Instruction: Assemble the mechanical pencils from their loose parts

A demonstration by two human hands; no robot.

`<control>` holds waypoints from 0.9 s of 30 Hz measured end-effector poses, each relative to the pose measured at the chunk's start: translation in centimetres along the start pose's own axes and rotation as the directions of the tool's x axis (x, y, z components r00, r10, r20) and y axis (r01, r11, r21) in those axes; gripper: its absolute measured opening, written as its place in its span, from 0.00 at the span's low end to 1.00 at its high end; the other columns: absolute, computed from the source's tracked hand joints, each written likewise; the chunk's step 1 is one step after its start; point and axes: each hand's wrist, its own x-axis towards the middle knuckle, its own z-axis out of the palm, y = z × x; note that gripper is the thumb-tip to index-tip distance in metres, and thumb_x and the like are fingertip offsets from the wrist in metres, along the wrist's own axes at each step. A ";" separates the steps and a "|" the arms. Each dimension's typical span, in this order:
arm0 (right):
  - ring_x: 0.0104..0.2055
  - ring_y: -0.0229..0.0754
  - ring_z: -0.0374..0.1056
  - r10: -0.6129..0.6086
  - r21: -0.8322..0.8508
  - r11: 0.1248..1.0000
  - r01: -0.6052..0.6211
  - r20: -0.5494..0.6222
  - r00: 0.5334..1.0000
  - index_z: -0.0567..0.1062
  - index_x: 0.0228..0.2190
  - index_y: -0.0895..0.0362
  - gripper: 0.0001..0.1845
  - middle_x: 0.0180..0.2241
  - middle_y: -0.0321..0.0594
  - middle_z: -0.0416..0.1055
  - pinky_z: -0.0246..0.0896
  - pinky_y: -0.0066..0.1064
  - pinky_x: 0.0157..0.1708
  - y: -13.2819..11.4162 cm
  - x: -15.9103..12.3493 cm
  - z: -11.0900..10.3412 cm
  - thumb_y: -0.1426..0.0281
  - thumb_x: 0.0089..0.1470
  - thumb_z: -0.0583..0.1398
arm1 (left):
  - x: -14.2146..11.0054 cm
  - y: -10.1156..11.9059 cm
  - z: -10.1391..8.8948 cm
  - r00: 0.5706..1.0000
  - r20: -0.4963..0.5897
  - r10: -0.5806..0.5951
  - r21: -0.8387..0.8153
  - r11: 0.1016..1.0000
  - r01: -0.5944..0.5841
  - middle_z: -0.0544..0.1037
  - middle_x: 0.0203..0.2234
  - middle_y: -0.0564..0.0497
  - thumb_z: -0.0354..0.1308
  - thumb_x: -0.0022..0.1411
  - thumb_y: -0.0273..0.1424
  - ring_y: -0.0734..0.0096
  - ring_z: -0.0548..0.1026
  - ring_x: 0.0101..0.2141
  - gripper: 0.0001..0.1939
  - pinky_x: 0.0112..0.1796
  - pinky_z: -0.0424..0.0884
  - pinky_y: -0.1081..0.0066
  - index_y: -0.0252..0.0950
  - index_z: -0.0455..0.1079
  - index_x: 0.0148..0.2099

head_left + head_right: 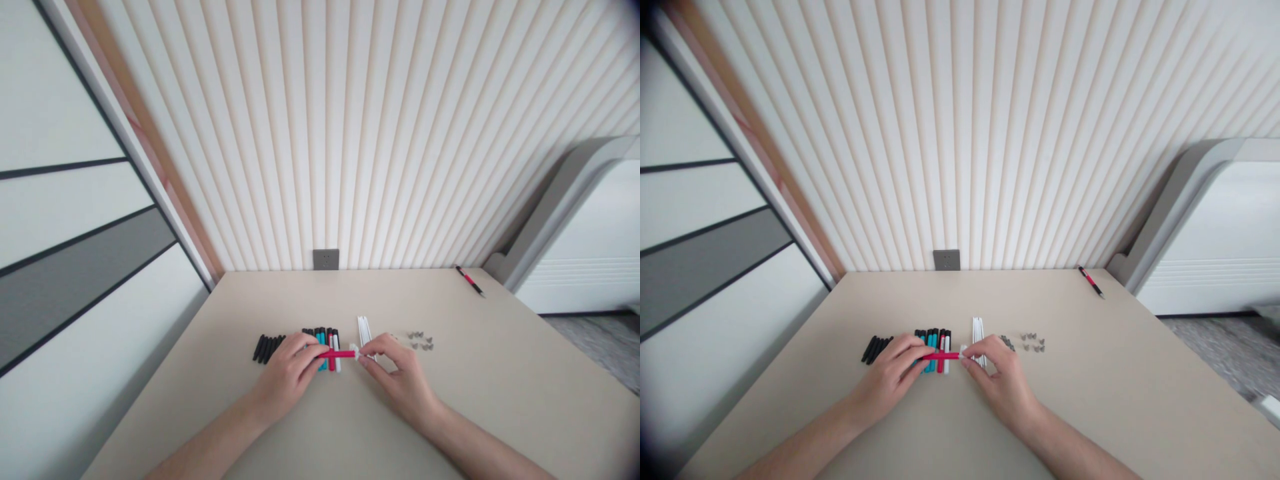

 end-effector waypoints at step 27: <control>0.37 0.47 0.70 0.052 -0.435 0.900 0.004 0.116 0.992 0.76 0.42 0.53 0.12 0.34 0.42 0.76 0.63 0.39 0.40 0.7 0.9 -2.6 0.71 0.61 0.54 | -0.4 -0.5 0.0 0.978 -0.009 -0.209 -0.357 0.914 0.193 0.76 0.37 0.48 0.52 0.69 0.31 0.67 0.74 0.40 0.07 0.43 0.71 0.67 0.36 0.69 0.46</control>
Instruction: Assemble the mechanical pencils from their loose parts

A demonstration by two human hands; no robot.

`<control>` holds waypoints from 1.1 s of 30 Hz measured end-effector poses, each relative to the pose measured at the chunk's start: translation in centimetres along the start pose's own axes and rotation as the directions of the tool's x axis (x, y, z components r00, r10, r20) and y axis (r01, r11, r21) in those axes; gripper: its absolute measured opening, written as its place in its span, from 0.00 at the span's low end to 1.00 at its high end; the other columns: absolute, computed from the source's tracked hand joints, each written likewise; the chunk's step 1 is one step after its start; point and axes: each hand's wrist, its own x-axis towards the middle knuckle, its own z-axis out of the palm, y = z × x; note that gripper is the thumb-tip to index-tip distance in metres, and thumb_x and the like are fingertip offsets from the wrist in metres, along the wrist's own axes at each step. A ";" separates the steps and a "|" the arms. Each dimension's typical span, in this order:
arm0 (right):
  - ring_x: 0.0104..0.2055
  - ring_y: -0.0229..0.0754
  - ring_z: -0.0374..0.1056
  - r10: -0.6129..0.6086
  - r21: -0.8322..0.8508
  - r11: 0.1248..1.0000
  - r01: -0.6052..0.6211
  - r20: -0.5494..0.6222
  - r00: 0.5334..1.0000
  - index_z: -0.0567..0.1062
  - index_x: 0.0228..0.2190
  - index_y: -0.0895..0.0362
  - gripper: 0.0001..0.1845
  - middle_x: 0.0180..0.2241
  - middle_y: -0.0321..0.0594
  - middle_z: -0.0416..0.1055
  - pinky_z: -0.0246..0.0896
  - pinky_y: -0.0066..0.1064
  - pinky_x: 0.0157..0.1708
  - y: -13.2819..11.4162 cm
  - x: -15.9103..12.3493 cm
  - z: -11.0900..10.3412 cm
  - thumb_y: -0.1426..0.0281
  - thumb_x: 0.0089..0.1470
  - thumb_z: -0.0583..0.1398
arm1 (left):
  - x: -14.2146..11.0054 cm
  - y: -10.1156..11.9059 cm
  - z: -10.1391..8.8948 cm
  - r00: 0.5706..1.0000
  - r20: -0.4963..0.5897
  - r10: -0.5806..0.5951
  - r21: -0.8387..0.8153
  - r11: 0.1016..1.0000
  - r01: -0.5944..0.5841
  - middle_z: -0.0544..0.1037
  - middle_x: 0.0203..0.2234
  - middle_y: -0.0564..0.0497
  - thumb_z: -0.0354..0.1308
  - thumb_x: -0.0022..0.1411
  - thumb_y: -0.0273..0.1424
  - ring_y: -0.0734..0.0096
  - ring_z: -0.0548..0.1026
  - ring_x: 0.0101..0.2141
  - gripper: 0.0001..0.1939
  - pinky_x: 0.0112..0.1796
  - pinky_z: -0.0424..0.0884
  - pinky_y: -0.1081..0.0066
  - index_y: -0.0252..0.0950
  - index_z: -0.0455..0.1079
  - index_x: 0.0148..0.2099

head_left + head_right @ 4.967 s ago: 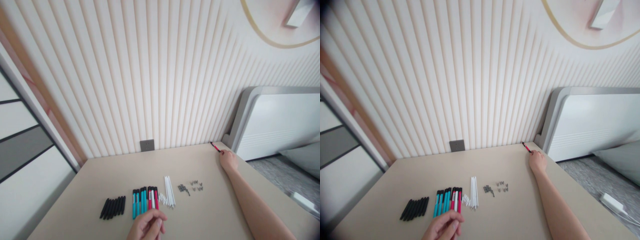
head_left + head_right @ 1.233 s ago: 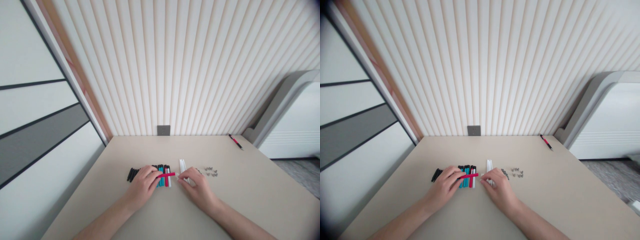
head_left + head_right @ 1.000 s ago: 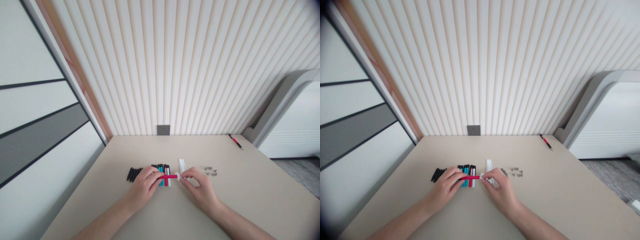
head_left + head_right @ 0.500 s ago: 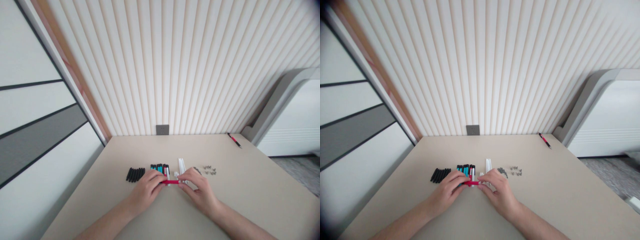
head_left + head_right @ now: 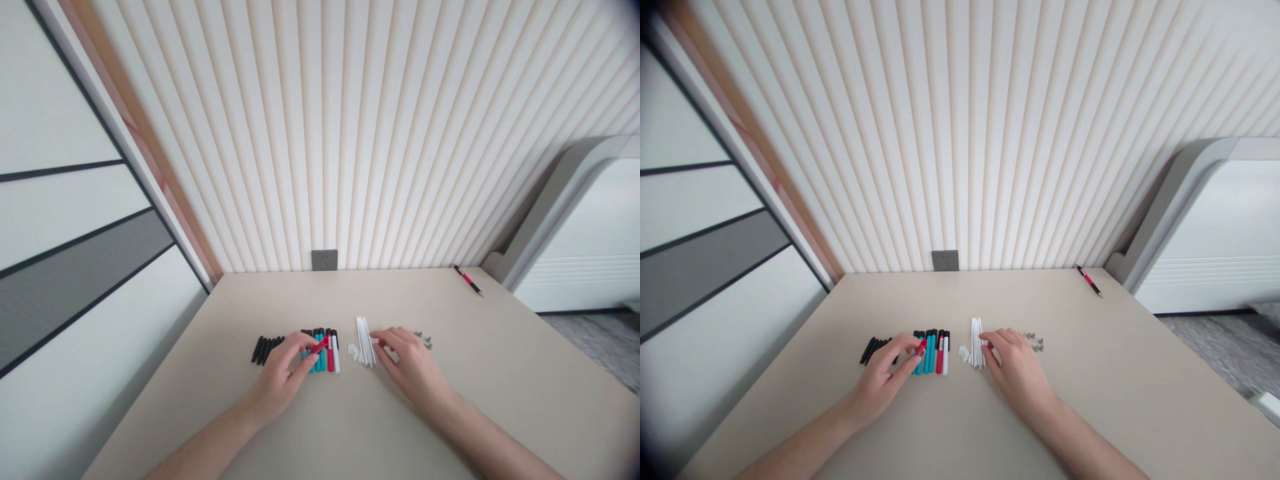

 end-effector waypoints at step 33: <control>0.38 0.47 0.72 0.268 -0.495 0.856 -0.153 0.171 0.948 0.77 0.30 0.55 0.15 0.33 0.41 0.77 0.52 0.36 0.38 0.0 -0.4 0.0 0.73 0.63 0.52 | -0.1 -1.4 0.1 0.983 0.033 0.183 0.163 0.969 -0.186 0.74 0.37 0.49 0.54 0.67 0.25 0.68 0.73 0.40 0.06 0.43 0.70 0.69 0.38 0.70 0.45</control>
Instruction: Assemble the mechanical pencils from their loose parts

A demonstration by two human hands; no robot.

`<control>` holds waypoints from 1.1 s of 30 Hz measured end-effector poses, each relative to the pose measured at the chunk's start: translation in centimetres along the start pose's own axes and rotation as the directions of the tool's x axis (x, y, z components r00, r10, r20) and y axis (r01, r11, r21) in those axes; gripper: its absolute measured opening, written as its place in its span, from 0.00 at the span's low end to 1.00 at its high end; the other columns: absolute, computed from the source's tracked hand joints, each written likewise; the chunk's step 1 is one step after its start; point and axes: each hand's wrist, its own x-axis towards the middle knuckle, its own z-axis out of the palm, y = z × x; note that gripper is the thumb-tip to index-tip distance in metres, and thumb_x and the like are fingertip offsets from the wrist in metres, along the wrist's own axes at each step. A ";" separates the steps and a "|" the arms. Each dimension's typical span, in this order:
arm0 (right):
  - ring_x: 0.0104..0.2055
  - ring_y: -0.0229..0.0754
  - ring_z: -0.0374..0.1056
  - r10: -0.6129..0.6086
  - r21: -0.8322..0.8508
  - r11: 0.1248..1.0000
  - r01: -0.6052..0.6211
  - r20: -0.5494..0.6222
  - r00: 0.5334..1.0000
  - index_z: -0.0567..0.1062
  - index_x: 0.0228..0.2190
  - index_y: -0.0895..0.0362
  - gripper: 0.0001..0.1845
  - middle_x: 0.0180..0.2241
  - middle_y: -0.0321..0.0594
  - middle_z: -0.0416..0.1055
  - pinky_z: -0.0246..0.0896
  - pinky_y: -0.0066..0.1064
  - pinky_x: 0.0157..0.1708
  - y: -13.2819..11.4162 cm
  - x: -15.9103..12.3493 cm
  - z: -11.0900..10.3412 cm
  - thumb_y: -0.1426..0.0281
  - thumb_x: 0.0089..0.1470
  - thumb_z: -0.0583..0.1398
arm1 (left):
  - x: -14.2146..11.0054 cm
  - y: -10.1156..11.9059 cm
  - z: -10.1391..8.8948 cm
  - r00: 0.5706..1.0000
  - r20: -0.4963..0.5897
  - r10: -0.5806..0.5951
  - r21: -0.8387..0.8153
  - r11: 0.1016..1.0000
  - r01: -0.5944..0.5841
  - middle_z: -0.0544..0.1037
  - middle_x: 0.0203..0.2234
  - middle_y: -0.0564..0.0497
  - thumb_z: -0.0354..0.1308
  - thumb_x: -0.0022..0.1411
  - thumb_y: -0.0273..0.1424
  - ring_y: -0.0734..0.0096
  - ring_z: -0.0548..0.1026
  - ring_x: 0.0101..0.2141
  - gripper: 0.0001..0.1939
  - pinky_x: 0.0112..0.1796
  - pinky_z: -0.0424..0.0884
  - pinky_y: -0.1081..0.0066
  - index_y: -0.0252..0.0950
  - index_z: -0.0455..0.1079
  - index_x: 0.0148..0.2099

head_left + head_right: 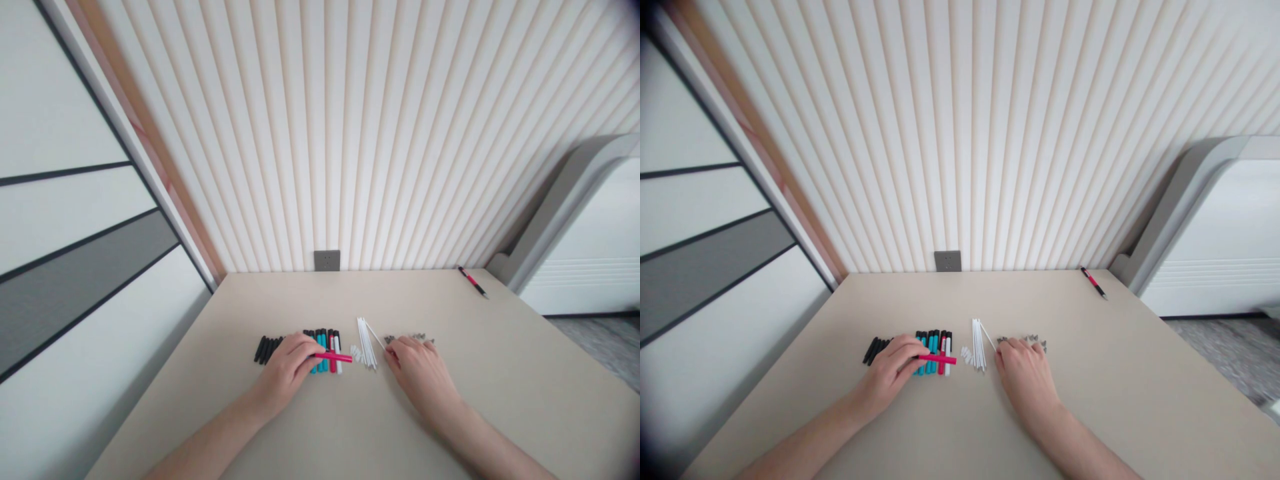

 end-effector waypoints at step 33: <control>0.36 0.43 0.67 -0.140 0.960 0.280 -0.014 0.056 0.989 0.80 0.39 0.57 0.20 0.34 0.41 0.76 0.61 0.31 0.37 -3.1 -0.7 0.8 0.55 0.57 0.59 | 0.6 1.9 0.8 0.979 -0.109 0.171 -0.062 0.982 -0.179 0.80 0.37 0.46 0.58 0.64 0.21 0.67 0.78 0.39 0.09 0.41 0.74 0.67 0.37 0.72 0.45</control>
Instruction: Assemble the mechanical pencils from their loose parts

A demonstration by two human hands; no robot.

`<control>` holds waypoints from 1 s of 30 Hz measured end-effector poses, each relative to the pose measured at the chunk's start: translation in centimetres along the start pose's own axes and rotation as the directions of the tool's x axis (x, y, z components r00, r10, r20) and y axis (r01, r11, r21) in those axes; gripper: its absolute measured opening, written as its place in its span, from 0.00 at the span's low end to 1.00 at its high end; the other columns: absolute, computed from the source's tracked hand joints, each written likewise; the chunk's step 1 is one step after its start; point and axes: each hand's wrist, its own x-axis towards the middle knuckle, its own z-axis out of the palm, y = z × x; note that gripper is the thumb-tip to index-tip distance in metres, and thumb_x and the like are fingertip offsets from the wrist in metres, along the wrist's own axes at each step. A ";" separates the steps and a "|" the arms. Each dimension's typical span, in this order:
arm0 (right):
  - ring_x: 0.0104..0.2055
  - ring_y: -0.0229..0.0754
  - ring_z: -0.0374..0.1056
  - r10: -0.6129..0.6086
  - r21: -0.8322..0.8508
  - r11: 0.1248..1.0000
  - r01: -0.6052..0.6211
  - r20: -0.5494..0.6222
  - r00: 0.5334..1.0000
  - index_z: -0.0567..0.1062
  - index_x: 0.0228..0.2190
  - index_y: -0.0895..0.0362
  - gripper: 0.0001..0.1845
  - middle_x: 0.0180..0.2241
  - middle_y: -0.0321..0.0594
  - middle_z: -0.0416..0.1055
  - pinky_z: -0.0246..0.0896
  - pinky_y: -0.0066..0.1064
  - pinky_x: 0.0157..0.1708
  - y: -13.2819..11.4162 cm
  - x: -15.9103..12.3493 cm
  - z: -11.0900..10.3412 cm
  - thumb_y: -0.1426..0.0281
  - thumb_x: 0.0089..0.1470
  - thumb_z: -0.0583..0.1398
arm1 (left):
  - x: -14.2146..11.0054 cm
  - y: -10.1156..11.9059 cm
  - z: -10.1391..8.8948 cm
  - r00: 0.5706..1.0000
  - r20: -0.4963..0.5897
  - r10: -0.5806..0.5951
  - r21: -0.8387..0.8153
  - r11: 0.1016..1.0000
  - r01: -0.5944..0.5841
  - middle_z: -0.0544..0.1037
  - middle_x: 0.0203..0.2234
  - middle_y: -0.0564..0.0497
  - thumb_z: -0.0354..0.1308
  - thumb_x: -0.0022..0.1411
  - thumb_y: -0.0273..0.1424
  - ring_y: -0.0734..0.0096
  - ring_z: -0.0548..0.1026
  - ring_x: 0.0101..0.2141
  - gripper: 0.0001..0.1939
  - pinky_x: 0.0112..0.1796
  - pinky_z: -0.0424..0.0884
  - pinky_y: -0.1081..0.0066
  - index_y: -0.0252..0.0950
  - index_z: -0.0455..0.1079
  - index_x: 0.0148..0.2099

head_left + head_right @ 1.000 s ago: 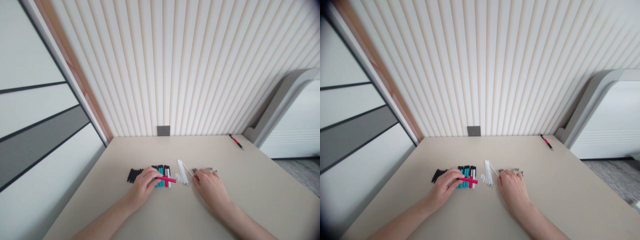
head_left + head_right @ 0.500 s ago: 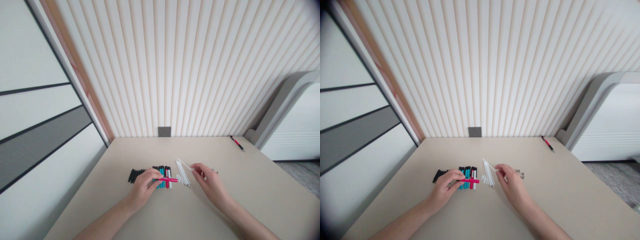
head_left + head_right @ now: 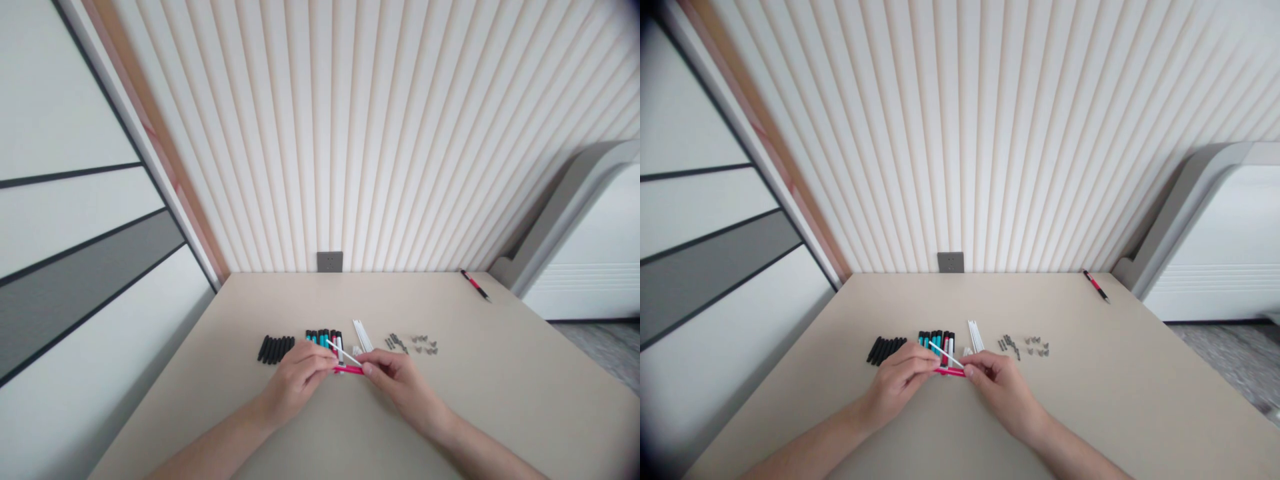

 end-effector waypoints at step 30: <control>0.35 0.42 0.70 -0.413 -0.528 0.782 0.333 -0.038 0.910 0.78 0.44 0.54 0.17 0.34 0.44 0.74 0.66 0.31 0.36 -0.5 -0.4 -1.9 0.64 0.66 0.51 | -0.8 -0.9 -0.1 0.979 -0.040 -0.199 0.030 0.979 0.200 0.79 0.35 0.49 0.57 0.66 0.26 0.67 0.77 0.38 0.05 0.41 0.73 0.69 0.38 0.71 0.44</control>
